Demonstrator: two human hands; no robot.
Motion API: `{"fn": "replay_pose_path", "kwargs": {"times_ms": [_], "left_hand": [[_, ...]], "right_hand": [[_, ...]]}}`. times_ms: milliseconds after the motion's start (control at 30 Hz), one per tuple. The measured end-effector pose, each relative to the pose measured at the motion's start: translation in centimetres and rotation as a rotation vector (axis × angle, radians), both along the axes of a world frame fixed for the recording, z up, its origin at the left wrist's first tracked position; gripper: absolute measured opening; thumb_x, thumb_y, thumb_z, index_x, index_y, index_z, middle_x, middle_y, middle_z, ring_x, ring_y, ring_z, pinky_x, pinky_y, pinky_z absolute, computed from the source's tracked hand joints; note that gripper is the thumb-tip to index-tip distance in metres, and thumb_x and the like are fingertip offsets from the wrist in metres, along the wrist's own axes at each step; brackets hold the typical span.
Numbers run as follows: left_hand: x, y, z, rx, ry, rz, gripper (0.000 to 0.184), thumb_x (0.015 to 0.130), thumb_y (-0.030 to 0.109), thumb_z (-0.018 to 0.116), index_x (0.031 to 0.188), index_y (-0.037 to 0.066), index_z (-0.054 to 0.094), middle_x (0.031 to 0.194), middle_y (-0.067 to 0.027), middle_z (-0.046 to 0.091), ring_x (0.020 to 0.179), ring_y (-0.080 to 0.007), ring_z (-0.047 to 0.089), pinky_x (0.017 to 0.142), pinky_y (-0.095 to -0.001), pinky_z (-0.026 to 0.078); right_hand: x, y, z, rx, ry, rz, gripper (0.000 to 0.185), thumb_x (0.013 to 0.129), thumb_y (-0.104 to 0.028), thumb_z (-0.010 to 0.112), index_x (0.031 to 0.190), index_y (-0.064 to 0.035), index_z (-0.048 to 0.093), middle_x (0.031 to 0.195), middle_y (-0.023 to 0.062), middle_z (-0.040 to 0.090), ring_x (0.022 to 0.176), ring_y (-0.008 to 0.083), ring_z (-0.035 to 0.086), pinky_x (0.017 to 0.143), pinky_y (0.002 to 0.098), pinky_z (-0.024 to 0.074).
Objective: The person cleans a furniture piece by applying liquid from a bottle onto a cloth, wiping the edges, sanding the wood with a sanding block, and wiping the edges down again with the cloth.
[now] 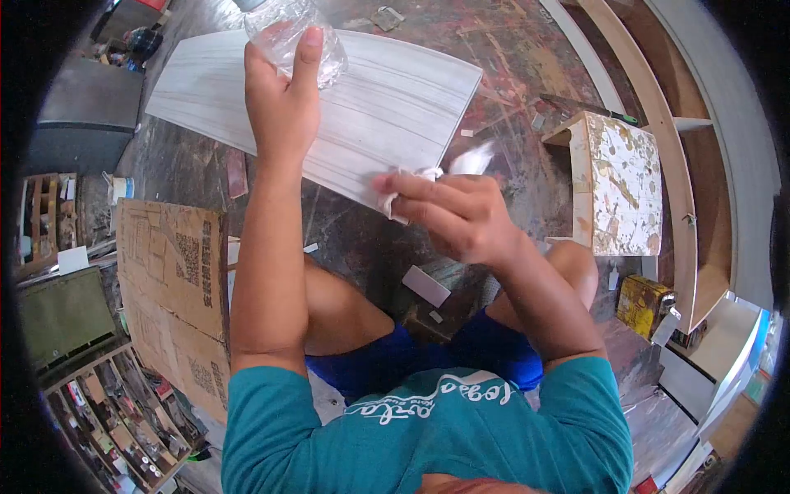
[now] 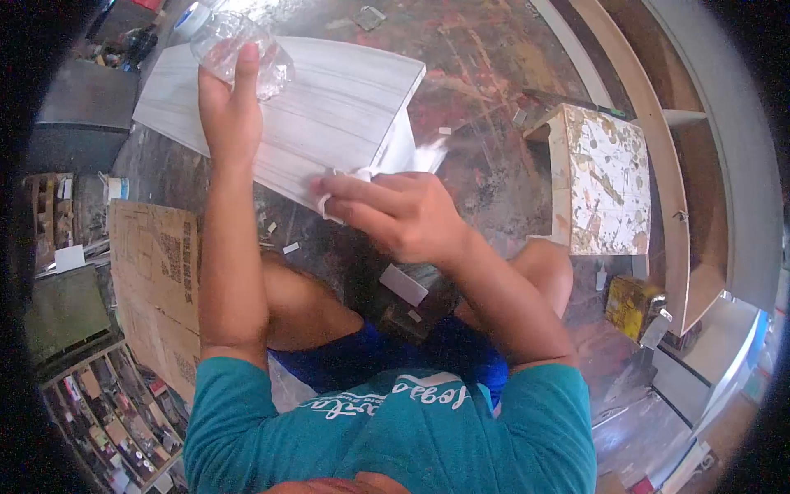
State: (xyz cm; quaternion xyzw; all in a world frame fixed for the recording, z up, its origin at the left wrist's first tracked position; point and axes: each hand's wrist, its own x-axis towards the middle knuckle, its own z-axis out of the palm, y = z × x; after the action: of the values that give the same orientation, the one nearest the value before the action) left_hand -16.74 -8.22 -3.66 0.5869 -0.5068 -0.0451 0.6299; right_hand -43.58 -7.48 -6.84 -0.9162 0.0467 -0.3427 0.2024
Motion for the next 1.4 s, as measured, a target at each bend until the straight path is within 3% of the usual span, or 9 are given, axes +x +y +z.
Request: {"fn": "replay_pose_path", "kwargs": {"times_ms": [233, 367, 467, 500, 600, 633, 733, 1133, 1400], "left_hand": [[-1.3, 1.0, 1.1, 0.114, -0.039, 0.078, 0.055, 0.1, 0.039, 0.071, 0.133, -0.003, 0.057, 0.127, -0.013, 0.067, 0.117, -0.0201, 0.062, 0.102, -0.034, 0.047], [-0.9, 0.9, 0.7, 0.086, -0.01, 0.043, 0.064, 0.099, 0.049, 0.07, 0.133, -0.003, 0.057, 0.125, -0.0173, 0.067, 0.118, -0.0241, 0.063, 0.103, -0.0377, 0.047], [-1.3, 0.6, 1.1, 0.075, 0.018, 0.004, 0.049, 0.099, 0.029, 0.072, 0.134, 0.0, 0.055, 0.125, -0.0205, 0.067, 0.12, -0.0342, 0.063, 0.104, -0.0434, 0.046], [-1.4, 0.6, 1.2, 0.08, -0.003, 0.037, 0.049, 0.099, 0.03, 0.071, 0.134, -0.001, 0.055, 0.123, -0.0207, 0.067, 0.118, -0.0337, 0.064, 0.103, -0.0424, 0.047], [-1.4, 0.5, 1.5, 0.084, -0.042, 0.11, 0.051, 0.101, 0.033, 0.069, 0.133, -0.003, 0.053, 0.12, -0.0213, 0.069, 0.115, -0.0332, 0.066, 0.1, -0.0409, 0.049], [-1.5, 0.5, 1.6, 0.086, -0.04, 0.115, 0.052, 0.101, 0.034, 0.069, 0.133, -0.003, 0.053, 0.121, -0.0214, 0.069, 0.116, -0.0338, 0.066, 0.1, -0.0415, 0.049], [-1.6, 0.9, 1.7, 0.075, -0.042, 0.092, 0.053, 0.101, 0.036, 0.068, 0.134, -0.004, 0.053, 0.121, -0.0221, 0.069, 0.116, -0.035, 0.066, 0.099, -0.0423, 0.049], [-0.8, 1.6, 1.0, 0.132, -0.054, 0.081, 0.06, 0.101, 0.046, 0.066, 0.135, -0.003, 0.054, 0.125, -0.019, 0.068, 0.117, -0.0279, 0.064, 0.102, -0.0392, 0.048], [0.4, -0.2, 0.0, 0.069, -0.022, 0.048, 0.064, 0.098, 0.052, 0.069, 0.127, -0.003, 0.057, 0.12, -0.02, 0.07, 0.111, -0.0321, 0.066, 0.1, -0.0416, 0.048]], "right_hand": [[0.8, -4.0, -0.4, -0.055, -0.022, -0.545, 0.041, 0.083, 0.004, 0.063, 0.121, -0.0109, 0.07, 0.132, 0.0086, 0.071, 0.098, 0.0295, 0.076, 0.072, 0.0374, 0.0645], [0.8, 2.3, 1.0, -0.032, 0.037, -0.233, 0.035, 0.079, 0.005, 0.063, 0.107, -0.0122, 0.076, 0.121, 0.0058, 0.076, 0.085, 0.0215, 0.076, 0.065, 0.033, 0.0616], [-0.6, -1.7, 0.7, -0.09, 0.103, -0.544, 0.036, 0.079, 0.004, 0.064, 0.107, -0.0136, 0.077, 0.123, 0.0012, 0.076, 0.094, 0.0228, 0.076, 0.077, 0.032, 0.0602], [-0.6, -2.8, 2.1, -0.146, 0.186, -0.636, 0.031, 0.085, -0.013, 0.067, 0.114, -0.0178, 0.077, 0.128, -0.0018, 0.074, 0.114, 0.0236, 0.07, 0.106, 0.0481, 0.0498], [0.5, -1.2, 3.9, -0.359, 0.244, -0.536, 0.029, 0.089, -0.018, 0.065, 0.115, -0.019, 0.077, 0.129, -0.0075, 0.073, 0.142, 0.0248, 0.051, 0.121, 0.068, 0.0206], [1.4, 0.5, 4.2, -0.233, 0.312, -0.372, 0.028, 0.097, -0.03, 0.06, 0.117, -0.0183, 0.076, 0.131, -0.007, 0.071, 0.153, 0.0303, 0.036, 0.117, 0.0806, 0.0026], [3.4, 2.1, 5.9, -0.127, 0.377, -0.413, 0.036, 0.099, -0.041, 0.062, 0.127, -0.0207, 0.072, 0.141, -0.0008, 0.066, 0.155, 0.0327, 0.03, 0.117, 0.0801, -0.0035], [2.5, -2.2, 3.1, -0.234, 0.308, -0.793, 0.045, 0.103, -0.053, 0.05, 0.129, -0.0237, 0.072, 0.145, -0.0038, 0.062, 0.149, 0.0357, 0.04, 0.109, 0.0869, 0.0119], [1.2, 8.3, 1.3, 0.041, 0.124, -0.514, 0.057, 0.095, -0.047, 0.064, 0.135, -0.0065, 0.064, 0.151, 0.013, 0.055, 0.15, 0.039, 0.038, 0.121, 0.0691, 0.0175]]}}
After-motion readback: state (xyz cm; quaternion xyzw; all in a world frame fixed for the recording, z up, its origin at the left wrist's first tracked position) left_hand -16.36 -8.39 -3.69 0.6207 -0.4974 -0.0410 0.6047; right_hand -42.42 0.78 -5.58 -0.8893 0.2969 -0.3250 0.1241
